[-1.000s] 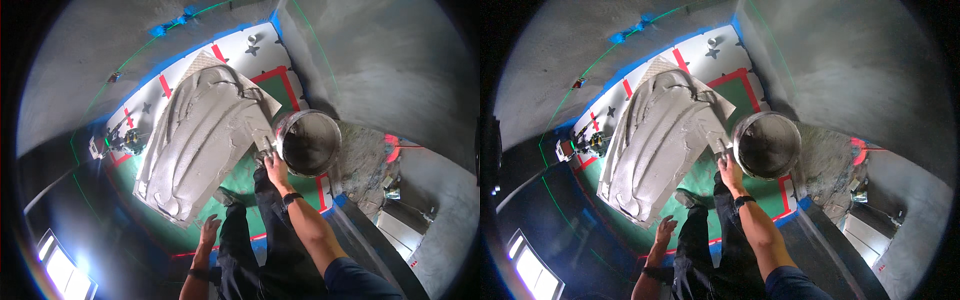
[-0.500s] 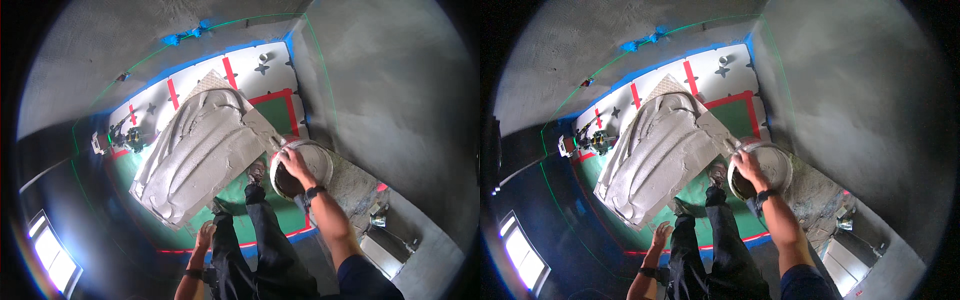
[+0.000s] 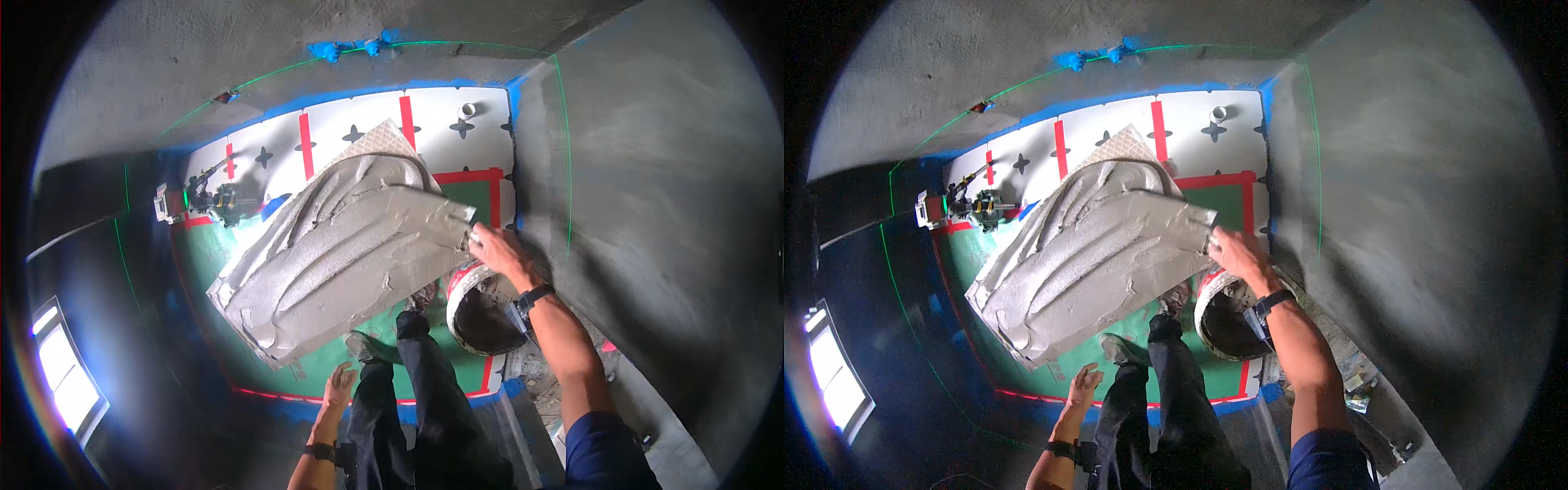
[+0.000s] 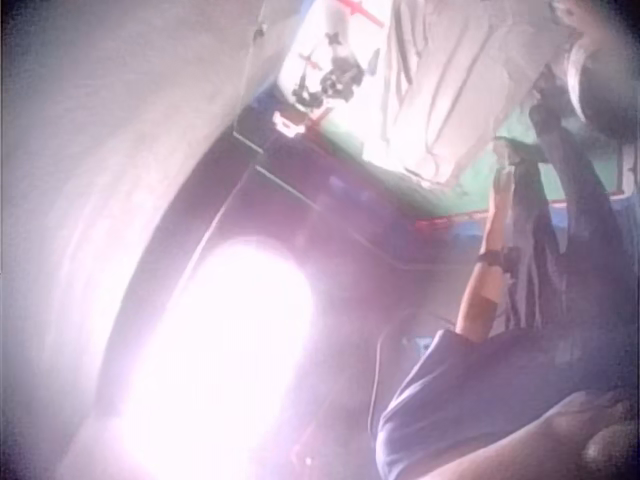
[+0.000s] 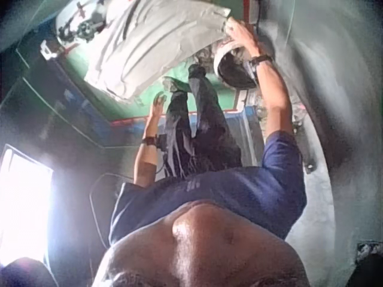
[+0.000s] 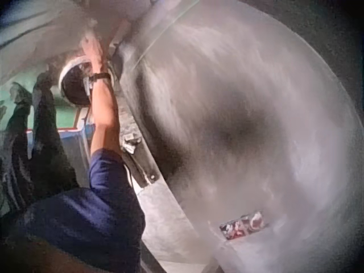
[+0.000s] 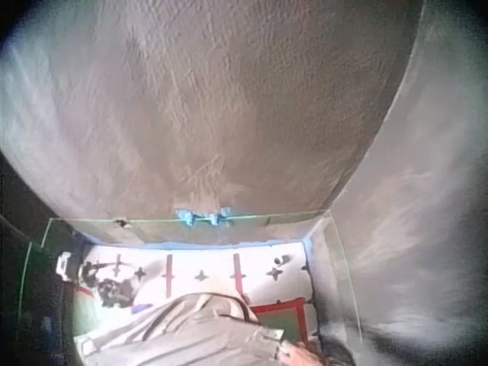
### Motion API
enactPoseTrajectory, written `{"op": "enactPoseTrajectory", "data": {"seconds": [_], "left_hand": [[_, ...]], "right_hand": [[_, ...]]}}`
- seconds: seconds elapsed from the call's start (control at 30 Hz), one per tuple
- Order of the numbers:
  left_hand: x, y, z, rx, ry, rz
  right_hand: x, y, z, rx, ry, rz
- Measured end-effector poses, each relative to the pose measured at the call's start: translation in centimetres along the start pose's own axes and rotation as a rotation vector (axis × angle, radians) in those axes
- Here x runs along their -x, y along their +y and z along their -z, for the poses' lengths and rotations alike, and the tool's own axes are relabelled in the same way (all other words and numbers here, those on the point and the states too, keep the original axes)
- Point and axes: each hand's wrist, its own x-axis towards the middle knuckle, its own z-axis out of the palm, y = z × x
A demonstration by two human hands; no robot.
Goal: Applying mortar to a ceramic tile and mounting it onto a wall, using a laser level for alignment.
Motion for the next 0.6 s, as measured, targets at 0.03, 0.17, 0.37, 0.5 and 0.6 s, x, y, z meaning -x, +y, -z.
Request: {"op": "enactPoseTrajectory", "data": {"seconds": [0.03, 0.17, 0.37, 0.5, 0.6], "left_hand": [[-0.4, 0.0, 0.0, 0.108, -0.013, -0.010], [-0.4, -0.3, 0.0, 0.126, -0.008, 0.023], [1.7, -3.7, 0.4, 0.171, 0.037, 0.082], [1.8, -6.7, 1.6, 0.100, 0.063, 0.082], [0.3, -5.5, -0.6, 0.332, 0.065, 0.096]], "right_hand": [[-0.8, -0.1, 0.6, -0.043, 0.057, -0.053], [-3.8, 2.7, 0.5, -0.153, 0.238, -0.073], [-7.1, 1.7, -0.1, -0.343, 0.151, 0.062], [-11.0, -2.2, 1.1, -0.535, -0.143, -0.018], [-13.5, 3.0, 3.7, -0.288, 0.081, -0.085]]}}
